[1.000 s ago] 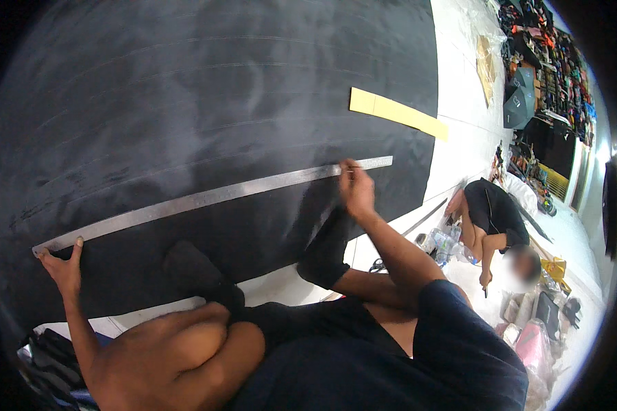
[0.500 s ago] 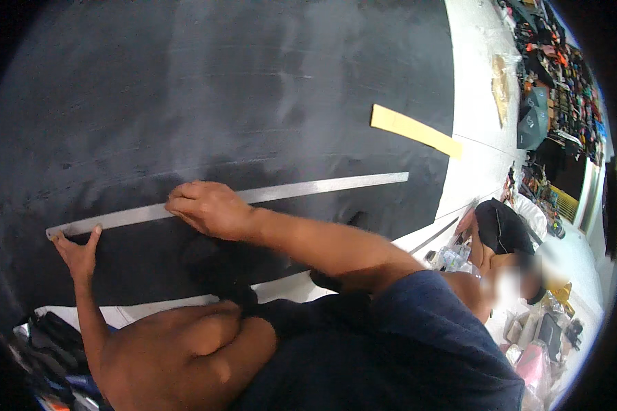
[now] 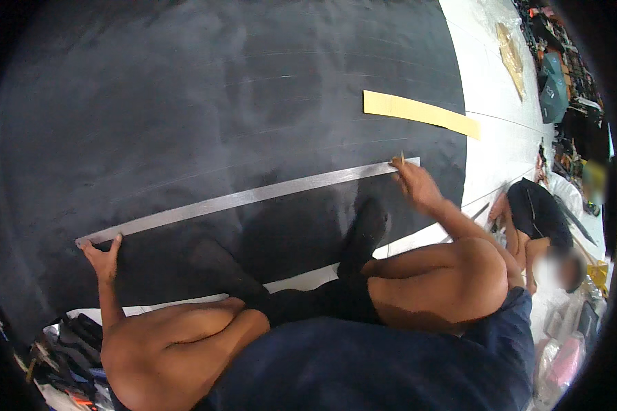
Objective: The person uses a metal ruler and a pencil to draw straight lines on a large black fabric laid on the floor. They repeatedly reposition the ruler and mark the fabric with a pencil.
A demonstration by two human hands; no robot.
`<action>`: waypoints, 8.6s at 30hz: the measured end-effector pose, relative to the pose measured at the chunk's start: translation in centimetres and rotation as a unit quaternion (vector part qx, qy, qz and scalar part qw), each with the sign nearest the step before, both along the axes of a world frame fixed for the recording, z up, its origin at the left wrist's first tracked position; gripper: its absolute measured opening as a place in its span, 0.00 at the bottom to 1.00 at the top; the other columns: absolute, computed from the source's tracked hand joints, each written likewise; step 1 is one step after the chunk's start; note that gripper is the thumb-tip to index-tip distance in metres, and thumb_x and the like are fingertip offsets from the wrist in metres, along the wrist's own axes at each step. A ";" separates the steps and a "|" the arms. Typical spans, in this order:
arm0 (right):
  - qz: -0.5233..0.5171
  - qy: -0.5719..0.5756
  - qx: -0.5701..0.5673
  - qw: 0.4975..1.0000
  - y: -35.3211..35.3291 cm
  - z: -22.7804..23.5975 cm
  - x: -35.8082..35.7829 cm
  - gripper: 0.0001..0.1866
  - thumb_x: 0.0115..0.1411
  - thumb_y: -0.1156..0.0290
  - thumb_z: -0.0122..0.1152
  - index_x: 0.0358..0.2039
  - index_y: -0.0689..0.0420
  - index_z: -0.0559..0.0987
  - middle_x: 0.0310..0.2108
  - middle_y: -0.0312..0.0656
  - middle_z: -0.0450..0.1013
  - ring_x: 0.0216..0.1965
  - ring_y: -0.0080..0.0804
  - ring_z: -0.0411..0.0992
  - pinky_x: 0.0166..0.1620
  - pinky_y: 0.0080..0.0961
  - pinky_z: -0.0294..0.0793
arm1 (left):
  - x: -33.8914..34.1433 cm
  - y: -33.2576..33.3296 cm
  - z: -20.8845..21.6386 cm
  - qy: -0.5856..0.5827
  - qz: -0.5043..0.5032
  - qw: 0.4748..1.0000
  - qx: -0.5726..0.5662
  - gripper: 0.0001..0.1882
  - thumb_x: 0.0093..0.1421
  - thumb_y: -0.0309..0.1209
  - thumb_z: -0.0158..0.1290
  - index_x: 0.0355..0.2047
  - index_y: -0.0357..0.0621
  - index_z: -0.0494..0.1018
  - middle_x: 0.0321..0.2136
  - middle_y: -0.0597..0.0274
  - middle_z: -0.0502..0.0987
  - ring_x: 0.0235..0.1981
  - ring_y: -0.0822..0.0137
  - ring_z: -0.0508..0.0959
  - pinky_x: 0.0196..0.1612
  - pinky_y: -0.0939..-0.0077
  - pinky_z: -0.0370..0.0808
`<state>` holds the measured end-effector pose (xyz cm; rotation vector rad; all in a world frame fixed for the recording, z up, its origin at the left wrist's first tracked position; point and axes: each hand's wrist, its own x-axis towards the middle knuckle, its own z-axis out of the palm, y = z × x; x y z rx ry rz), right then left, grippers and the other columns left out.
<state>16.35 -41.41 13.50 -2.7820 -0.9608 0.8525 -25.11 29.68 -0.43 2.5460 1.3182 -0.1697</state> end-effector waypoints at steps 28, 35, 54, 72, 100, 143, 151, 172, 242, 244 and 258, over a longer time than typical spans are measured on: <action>-0.398 -0.287 0.011 0.871 -22.5 -9.1 6.1 0.24 0.67 0.54 0.56 0.57 0.55 0.74 0.57 0.53 0.71 0.58 0.52 0.69 0.57 0.45 0.70 | 24.7 -16.3 19.6 0.204 -0.335 0.912 -0.123 0.23 0.58 0.43 0.62 0.46 0.39 0.76 0.41 0.48 0.77 0.43 0.50 0.77 0.47 0.58 0.74; -0.417 -0.347 0.013 0.840 -24.4 -12.1 4.7 0.23 0.66 0.51 0.57 0.51 0.57 0.78 0.62 0.51 0.68 0.62 0.52 0.66 0.60 0.47 0.65 | 29.4 -25.4 17.6 0.188 -0.357 0.899 -0.169 0.23 0.59 0.44 0.61 0.45 0.36 0.76 0.42 0.46 0.77 0.43 0.47 0.78 0.48 0.58 0.74; -0.423 -0.352 0.059 0.833 -28.3 -14.2 8.5 0.32 0.68 0.48 0.54 0.57 0.64 0.74 0.64 0.56 0.66 0.67 0.55 0.60 0.69 0.43 0.56 | 19.0 -41.5 3.6 -0.090 0.044 0.994 -0.048 0.47 0.62 0.46 0.60 0.69 0.32 0.49 0.69 0.38 0.48 0.72 0.39 0.46 0.73 0.48 0.43; -0.429 -0.343 0.101 0.829 -27.2 -13.4 8.4 0.27 0.67 0.52 0.58 0.53 0.65 0.75 0.54 0.58 0.71 0.59 0.57 0.67 0.62 0.44 0.64 | 17.6 -41.2 -0.2 -0.062 0.000 0.993 0.105 0.44 0.64 0.48 0.56 0.69 0.35 0.51 0.71 0.41 0.49 0.72 0.37 0.45 0.72 0.43 0.40; -0.438 -0.371 0.135 0.807 -27.0 -14.2 7.9 0.22 0.66 0.59 0.59 0.53 0.62 0.75 0.63 0.61 0.65 0.66 0.57 0.61 0.66 0.49 0.55 | 17.4 -40.2 -1.2 -0.088 -0.054 0.984 0.148 0.41 0.67 0.55 0.50 0.69 0.38 0.54 0.69 0.40 0.54 0.71 0.40 0.52 0.72 0.48 0.46; -0.462 -0.374 0.081 0.800 -26.3 -14.2 8.1 0.24 0.66 0.55 0.57 0.56 0.58 0.74 0.65 0.58 0.63 0.67 0.60 0.58 0.68 0.57 0.52 | 21.2 -39.7 1.1 -0.207 -0.038 0.972 0.107 0.33 0.68 0.46 0.51 0.64 0.34 0.60 0.63 0.39 0.61 0.65 0.43 0.60 0.68 0.48 0.55; -0.464 -0.378 0.087 0.796 -27.6 -14.5 7.6 0.24 0.65 0.55 0.58 0.55 0.58 0.74 0.65 0.57 0.64 0.67 0.58 0.58 0.68 0.56 0.51 | 36.2 -61.1 10.0 -0.091 -0.518 0.803 -0.280 0.33 0.56 0.44 0.62 0.59 0.41 0.70 0.64 0.41 0.62 0.67 0.41 0.60 0.67 0.49 0.58; -0.433 -0.083 0.308 0.843 -16.6 -5.7 5.2 0.15 0.69 0.70 0.53 0.54 0.60 0.72 0.46 0.49 0.76 0.50 0.43 0.75 0.54 0.34 0.72 | 40.4 -69.3 8.2 0.119 -0.584 0.787 -0.156 0.53 0.55 0.52 0.64 0.70 0.36 0.51 0.60 0.47 0.63 0.63 0.46 0.64 0.61 0.44 0.68; -0.198 -0.183 0.231 0.935 -14.0 -9.2 3.3 0.13 0.62 0.71 0.60 0.47 0.54 0.78 0.57 0.42 0.72 0.60 0.49 0.67 0.62 0.50 0.63 | 37.1 -59.9 10.2 0.162 -0.537 0.789 -0.251 0.46 0.56 0.50 0.62 0.68 0.41 0.58 0.57 0.49 0.66 0.62 0.48 0.65 0.62 0.50 0.67; -0.182 -0.161 0.208 0.947 -13.5 -10.1 2.2 0.15 0.59 0.71 0.63 0.47 0.52 0.78 0.61 0.42 0.69 0.64 0.49 0.64 0.65 0.51 0.61 | 35.5 -57.4 10.0 0.173 -0.527 0.795 -0.244 0.44 0.56 0.51 0.62 0.67 0.43 0.60 0.56 0.49 0.67 0.62 0.48 0.66 0.63 0.45 0.65; -0.131 -0.190 0.156 0.960 -14.4 -12.6 0.7 0.14 0.62 0.72 0.58 0.49 0.53 0.77 0.64 0.53 0.64 0.67 0.60 0.57 0.67 0.57 0.52 | 28.2 -53.3 2.8 0.002 -0.541 0.820 -0.187 0.29 0.64 0.51 0.52 0.64 0.61 0.68 0.52 0.63 0.73 0.57 0.62 0.70 0.67 0.40 0.53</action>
